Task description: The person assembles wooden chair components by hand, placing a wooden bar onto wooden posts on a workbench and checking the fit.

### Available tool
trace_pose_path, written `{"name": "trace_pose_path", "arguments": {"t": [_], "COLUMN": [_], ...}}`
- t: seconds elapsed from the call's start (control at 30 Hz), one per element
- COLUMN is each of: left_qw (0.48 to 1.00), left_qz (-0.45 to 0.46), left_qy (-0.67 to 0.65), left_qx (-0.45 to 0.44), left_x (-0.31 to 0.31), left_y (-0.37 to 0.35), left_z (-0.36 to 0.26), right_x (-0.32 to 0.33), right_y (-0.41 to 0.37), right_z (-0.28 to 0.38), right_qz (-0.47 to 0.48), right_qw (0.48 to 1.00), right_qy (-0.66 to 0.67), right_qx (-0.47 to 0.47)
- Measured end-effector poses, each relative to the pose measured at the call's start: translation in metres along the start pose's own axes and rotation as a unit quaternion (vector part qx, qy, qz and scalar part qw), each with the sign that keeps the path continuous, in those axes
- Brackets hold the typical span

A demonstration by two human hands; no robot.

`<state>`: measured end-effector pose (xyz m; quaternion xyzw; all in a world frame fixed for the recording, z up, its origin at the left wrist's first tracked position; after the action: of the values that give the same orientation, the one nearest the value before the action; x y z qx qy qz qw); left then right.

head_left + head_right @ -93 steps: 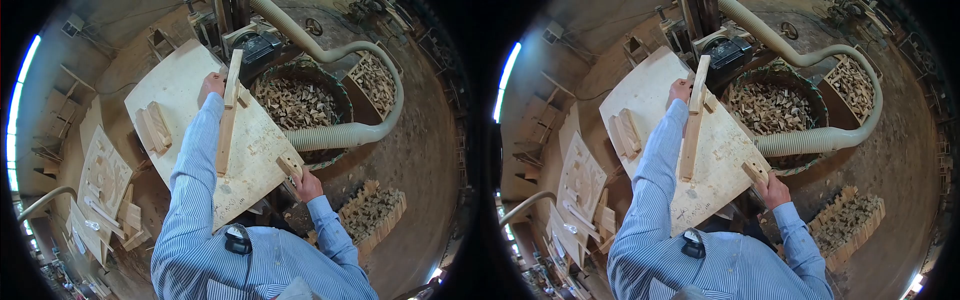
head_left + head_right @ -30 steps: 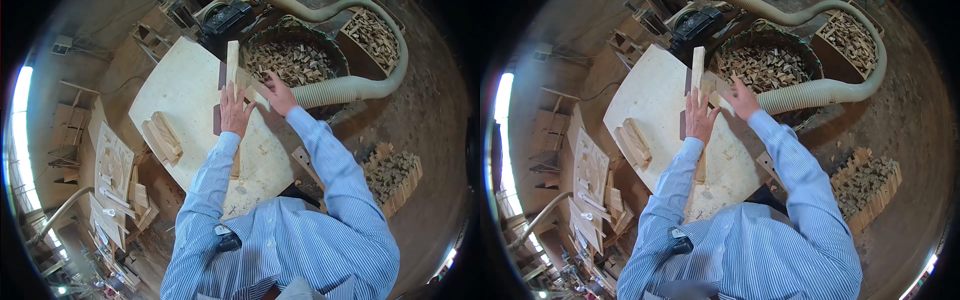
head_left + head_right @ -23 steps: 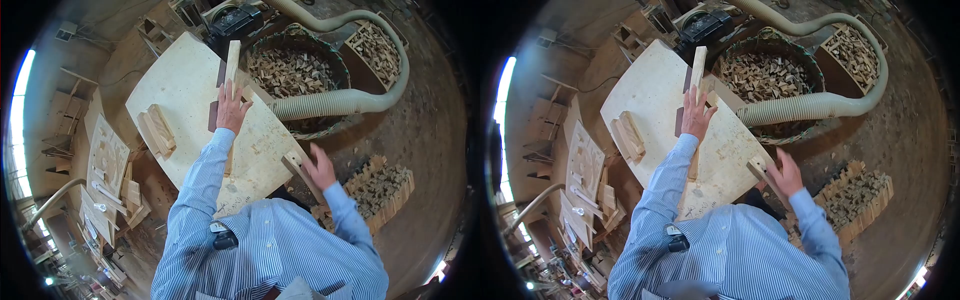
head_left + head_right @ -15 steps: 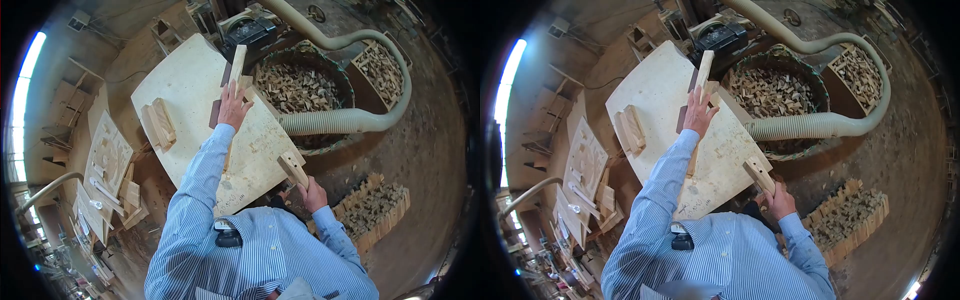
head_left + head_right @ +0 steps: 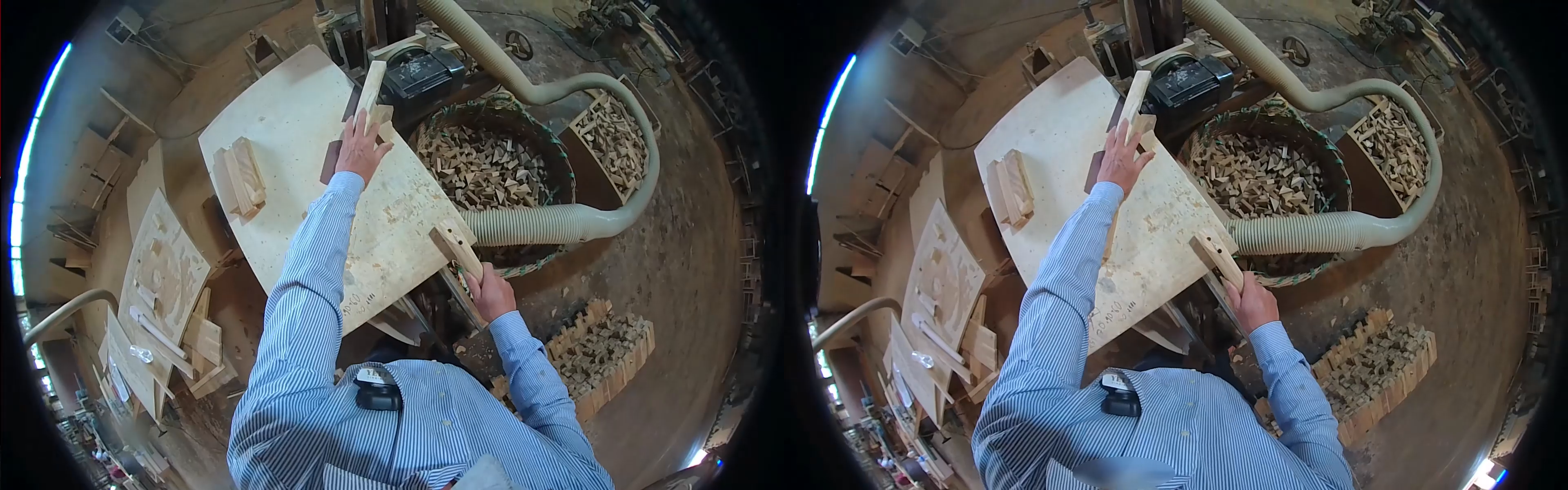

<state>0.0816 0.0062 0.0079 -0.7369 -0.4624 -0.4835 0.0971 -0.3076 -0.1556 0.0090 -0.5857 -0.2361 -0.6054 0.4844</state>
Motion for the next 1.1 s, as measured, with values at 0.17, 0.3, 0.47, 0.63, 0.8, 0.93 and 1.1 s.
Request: {"name": "trace_pose_path", "arguments": {"t": [0.17,0.3,0.47,0.63,0.8,0.93,1.1], "left_qw": [1.0,1.0,1.0,1.0,1.0,1.0,1.0], "left_qz": [0.02,0.018,0.019,0.017,0.002,0.018,0.013], "left_qy": [0.01,0.017,0.017,0.007,-0.003,-0.006,0.006], "left_qx": [0.011,0.003,0.003,0.005,-0.001,0.01,-0.002], "left_x": [0.006,0.011,0.01,0.012,0.015,0.0,-0.007], "left_y": [0.032,0.048,0.066,0.073,0.073,0.076,0.07], "left_z": [0.03,0.046,0.062,0.067,0.061,0.062,0.056], "right_x": [0.016,0.012,0.018,0.023,0.024,0.028,0.033], "right_y": [0.038,0.055,0.076,0.082,0.076,0.079,0.074], "right_z": [0.03,0.042,0.051,0.056,0.056,0.048,0.04], "right_qz": [0.009,0.0,0.007,0.003,0.004,0.019,0.018], "right_qw": [1.0,1.0,1.0,1.0,1.0,0.999,0.999], "right_qy": [0.006,0.007,0.004,0.006,0.01,0.017,0.006], "right_qx": [0.0,-0.001,-0.005,-0.01,-0.022,-0.026,-0.028]}}
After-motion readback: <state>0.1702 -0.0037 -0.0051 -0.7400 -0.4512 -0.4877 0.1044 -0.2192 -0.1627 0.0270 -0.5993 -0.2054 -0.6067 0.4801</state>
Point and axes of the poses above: each hand's wrist, its own y-axis towards the middle knuckle, its own x-axis out of the back of the hand, z = x × y, the point moved 6 cm from there along y, towards the middle knuckle, and after that the axes turned 14 degrees about -y, right-handed, at the moved point
